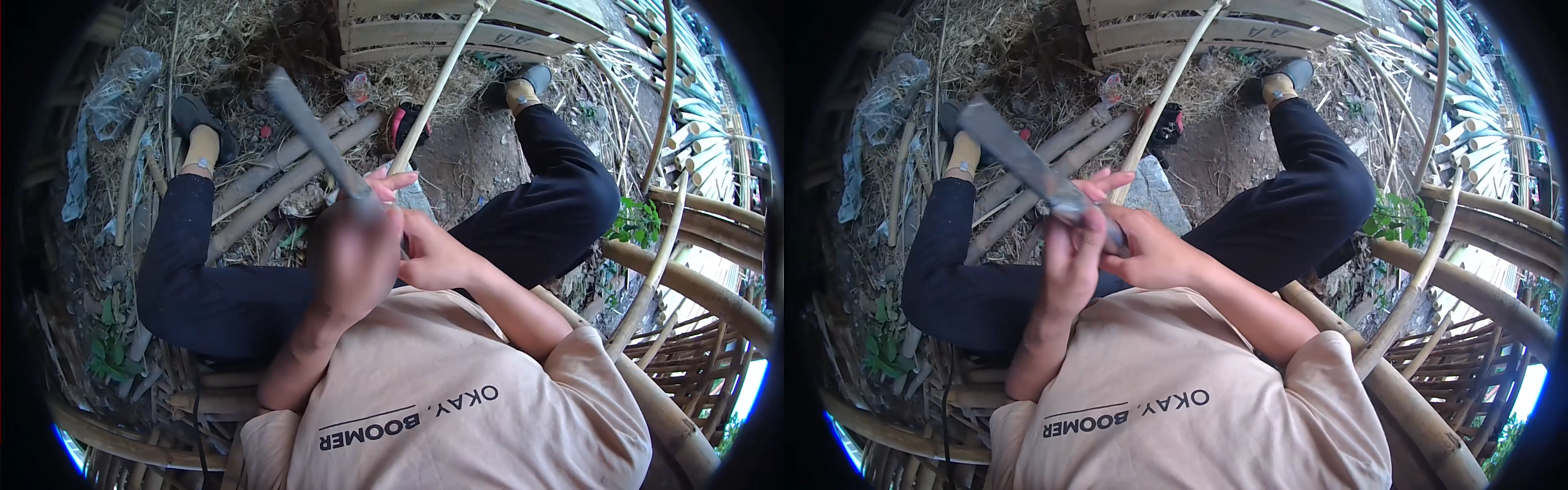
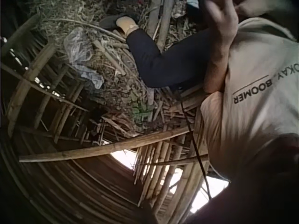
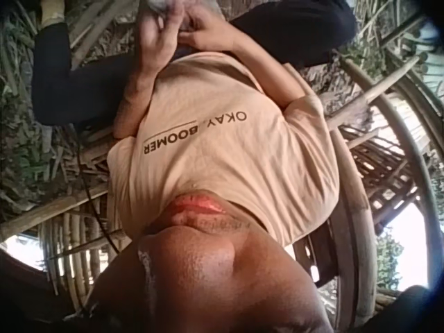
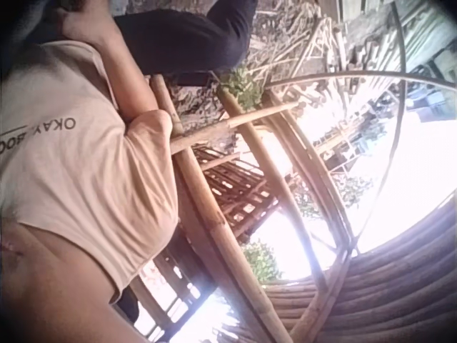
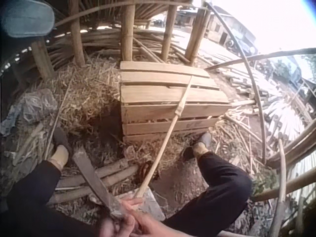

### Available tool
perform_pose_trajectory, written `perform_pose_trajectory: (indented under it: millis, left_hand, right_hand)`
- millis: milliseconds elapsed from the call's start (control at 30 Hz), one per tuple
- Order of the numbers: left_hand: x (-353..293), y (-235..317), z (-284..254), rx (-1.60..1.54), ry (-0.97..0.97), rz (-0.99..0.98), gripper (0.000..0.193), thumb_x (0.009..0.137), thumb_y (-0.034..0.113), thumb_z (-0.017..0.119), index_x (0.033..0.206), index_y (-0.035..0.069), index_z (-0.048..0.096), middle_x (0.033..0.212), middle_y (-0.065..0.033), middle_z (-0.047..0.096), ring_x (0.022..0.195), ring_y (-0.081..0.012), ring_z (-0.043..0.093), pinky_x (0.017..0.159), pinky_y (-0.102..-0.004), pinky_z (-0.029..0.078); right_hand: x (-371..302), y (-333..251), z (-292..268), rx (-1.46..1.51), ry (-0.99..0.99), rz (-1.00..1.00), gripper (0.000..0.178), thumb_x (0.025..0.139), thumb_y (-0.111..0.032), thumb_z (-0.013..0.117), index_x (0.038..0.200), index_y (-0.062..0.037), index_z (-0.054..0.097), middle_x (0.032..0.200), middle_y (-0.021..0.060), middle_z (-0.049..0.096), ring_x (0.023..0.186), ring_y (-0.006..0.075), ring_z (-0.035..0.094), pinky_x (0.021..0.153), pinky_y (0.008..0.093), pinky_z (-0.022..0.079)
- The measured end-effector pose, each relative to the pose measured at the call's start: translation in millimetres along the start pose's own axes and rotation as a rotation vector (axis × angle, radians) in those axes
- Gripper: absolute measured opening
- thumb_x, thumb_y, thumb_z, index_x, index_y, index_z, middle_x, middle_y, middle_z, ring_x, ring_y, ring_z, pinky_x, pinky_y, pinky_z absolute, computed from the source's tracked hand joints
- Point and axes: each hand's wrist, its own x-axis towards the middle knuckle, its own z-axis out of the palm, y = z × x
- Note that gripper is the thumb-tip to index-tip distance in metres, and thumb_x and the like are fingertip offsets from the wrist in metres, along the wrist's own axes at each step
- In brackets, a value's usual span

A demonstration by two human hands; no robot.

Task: The person shaves a thin wooden pole using a knife, stripping away sections of the bark and outer layer to smooth the surface.

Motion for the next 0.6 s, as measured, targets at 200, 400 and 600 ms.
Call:
perform_pose_trajectory:
  millis: [200, 400, 600]
  left_hand:
    - [-18.7, -11.2, -15.6, 0.601, 0.121, -0.132, 0.061, 0.104, 0.036, 0.054, 0.146, -0.003, 0.034, 0.143, -0.0226, 0.047, 0.133, -0.0323, 0.046, 0.112, -0.0447, 0.034]
    - [-50.4, -60.3, -40.8, 0.15, -0.038, -0.603, 0.026, 0.106, 0.026, 0.053, 0.111, 0.001, 0.059, 0.075, -0.0017, 0.059, 0.064, -0.0105, 0.055, 0.058, -0.0275, 0.045]
    - [-23.9, -39.5, -45.5, 0.033, 0.08, -0.542, 0.027, 0.107, 0.025, 0.05, 0.099, 0.002, 0.061, 0.062, 0.0061, 0.043, 0.052, -0.0018, 0.036, 0.047, -0.0214, 0.028]
  right_hand:
    - [-7.1, -7.2, -28.6, 0.523, 0.157, 0.61, 0.03, 0.1, -0.032, 0.064, 0.098, -0.0076, 0.048, 0.061, -0.0037, 0.042, 0.047, 0.0067, 0.04, 0.041, 0.0236, 0.034]
    - [-1.6, -0.4, -49.7, 0.252, 0.273, 0.437, 0.04, 0.105, -0.044, 0.049, 0.116, -0.0059, 0.053, 0.06, 0.0012, 0.053, 0.041, 0.0065, 0.043, 0.04, 0.0223, 0.036]
    - [11.7, -8.3, -70.9, 0.126, 0.335, 0.276, 0.039, 0.104, -0.03, 0.056, 0.133, -0.0051, 0.047, 0.084, 0.0088, 0.067, 0.053, 0.0057, 0.052, 0.049, 0.0191, 0.041]
